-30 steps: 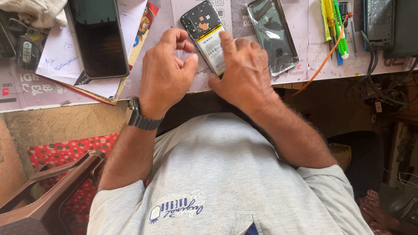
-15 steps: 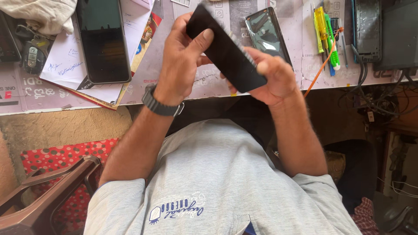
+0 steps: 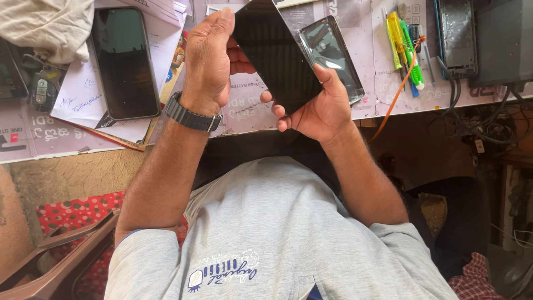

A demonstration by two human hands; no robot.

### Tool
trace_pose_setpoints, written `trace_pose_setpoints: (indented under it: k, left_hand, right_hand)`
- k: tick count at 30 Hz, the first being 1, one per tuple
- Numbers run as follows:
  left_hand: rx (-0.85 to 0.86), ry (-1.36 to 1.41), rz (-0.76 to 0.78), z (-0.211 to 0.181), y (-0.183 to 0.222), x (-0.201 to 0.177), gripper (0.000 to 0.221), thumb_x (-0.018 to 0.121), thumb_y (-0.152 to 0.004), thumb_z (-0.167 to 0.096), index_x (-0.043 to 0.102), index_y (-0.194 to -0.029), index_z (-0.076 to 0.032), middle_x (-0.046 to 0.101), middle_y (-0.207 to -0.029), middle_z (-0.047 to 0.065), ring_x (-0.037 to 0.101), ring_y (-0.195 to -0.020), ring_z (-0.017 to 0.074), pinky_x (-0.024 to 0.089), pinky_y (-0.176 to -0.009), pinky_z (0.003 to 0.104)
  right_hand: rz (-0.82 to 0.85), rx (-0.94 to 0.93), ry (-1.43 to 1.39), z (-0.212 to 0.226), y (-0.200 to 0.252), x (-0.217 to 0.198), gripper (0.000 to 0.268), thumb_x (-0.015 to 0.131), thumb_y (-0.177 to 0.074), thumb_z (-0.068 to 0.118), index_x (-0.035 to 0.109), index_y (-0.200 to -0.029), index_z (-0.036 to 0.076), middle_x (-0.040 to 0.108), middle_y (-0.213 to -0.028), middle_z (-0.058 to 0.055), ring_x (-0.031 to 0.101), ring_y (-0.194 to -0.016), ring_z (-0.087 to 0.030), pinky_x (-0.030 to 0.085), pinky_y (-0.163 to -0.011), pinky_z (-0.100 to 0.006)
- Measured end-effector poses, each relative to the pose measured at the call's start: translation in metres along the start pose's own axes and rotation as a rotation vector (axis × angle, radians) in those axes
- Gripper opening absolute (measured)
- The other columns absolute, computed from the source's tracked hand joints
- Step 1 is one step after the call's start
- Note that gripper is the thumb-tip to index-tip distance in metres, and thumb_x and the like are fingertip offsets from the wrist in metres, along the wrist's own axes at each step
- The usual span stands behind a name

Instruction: The person removes the back cover and prys out internal components of a mobile phone by hand and using a tool.

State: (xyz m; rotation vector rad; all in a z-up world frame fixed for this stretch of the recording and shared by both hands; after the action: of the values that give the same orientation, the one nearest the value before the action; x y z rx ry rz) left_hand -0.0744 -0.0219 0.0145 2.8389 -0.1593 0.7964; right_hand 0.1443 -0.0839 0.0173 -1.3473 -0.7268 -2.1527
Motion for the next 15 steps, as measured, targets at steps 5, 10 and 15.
trace_pose_setpoints:
  k: [5, 10, 15]
  left_hand:
    - [-0.059, 0.036, -0.009, -0.001, 0.004, 0.012, 0.044, 0.054, -0.103, -0.045, 0.055, -0.123, -0.006, 0.062, -0.111, 0.007, 0.072, -0.081, 0.0179, 0.065, -0.064, 0.033]
    - [-0.164, -0.004, 0.034, 0.0, 0.025, 0.02, 0.048, 0.057, -0.099, -0.04, 0.049, -0.127, -0.003, 0.056, -0.11, 0.007, 0.072, -0.088, 0.02, 0.069, -0.065, 0.039]
    - [-0.168, 0.054, 0.072, 0.009, 0.011, -0.001, 0.037, 0.058, -0.097, -0.013, 0.062, -0.124, 0.012, 0.069, -0.107, 0.016, 0.071, -0.092, 0.0234, 0.062, -0.081, 0.037]
  right_hand:
    - [-0.132, -0.121, 0.242, -0.006, 0.005, 0.005, 0.066, 0.048, -0.106, 0.046, 0.049, -0.15, -0.004, 0.064, -0.128, -0.028, 0.07, -0.102, -0.03, 0.059, -0.087, -0.046]
    - [-0.359, -0.362, 1.442, -0.021, 0.007, 0.035, 0.063, 0.063, -0.101, 0.033, 0.048, -0.156, 0.006, 0.065, -0.127, -0.019, 0.066, -0.107, -0.029, 0.055, -0.092, -0.038]
    - [-0.263, -0.391, 2.023, -0.017, -0.001, 0.059, 0.06, 0.074, -0.098, 0.037, 0.055, -0.146, 0.004, 0.064, -0.129, -0.024, 0.061, -0.119, -0.036, 0.05, -0.099, -0.044]
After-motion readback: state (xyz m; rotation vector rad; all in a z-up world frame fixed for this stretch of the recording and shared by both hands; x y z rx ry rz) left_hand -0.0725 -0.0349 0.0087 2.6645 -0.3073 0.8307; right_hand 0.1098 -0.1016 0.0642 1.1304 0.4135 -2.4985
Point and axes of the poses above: each hand's wrist, its own y-axis away from the middle knuckle, its own x-axis out of the palm, z = x × y, the point moved 1 cm from there along -y, towards the middle knuckle
